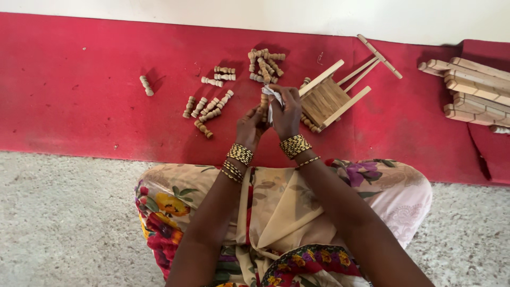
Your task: The person sits on the floor and wipes small wooden toy pieces one at a time with a cloth, setting each cleaned piece back on the red mat. A small wooden toy cart and stacks of wooden sticks lie nearby on the mat.
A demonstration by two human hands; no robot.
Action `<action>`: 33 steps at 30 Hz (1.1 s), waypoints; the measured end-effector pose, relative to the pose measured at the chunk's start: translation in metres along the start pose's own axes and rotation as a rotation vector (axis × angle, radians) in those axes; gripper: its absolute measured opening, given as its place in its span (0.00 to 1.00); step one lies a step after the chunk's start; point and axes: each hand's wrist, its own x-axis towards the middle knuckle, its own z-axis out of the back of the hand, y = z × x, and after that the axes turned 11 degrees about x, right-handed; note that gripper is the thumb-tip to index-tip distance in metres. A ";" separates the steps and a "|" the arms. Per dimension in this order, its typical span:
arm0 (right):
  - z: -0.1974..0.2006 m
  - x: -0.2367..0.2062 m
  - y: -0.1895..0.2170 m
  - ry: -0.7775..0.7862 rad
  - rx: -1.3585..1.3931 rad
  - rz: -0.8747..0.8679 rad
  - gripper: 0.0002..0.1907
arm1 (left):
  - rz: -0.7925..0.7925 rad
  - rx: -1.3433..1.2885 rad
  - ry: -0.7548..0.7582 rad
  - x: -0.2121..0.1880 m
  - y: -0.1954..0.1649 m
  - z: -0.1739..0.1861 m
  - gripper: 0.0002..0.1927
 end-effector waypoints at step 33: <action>-0.009 -0.001 -0.004 0.273 -0.053 0.090 0.11 | 0.001 -0.129 -0.030 0.007 -0.007 0.021 0.17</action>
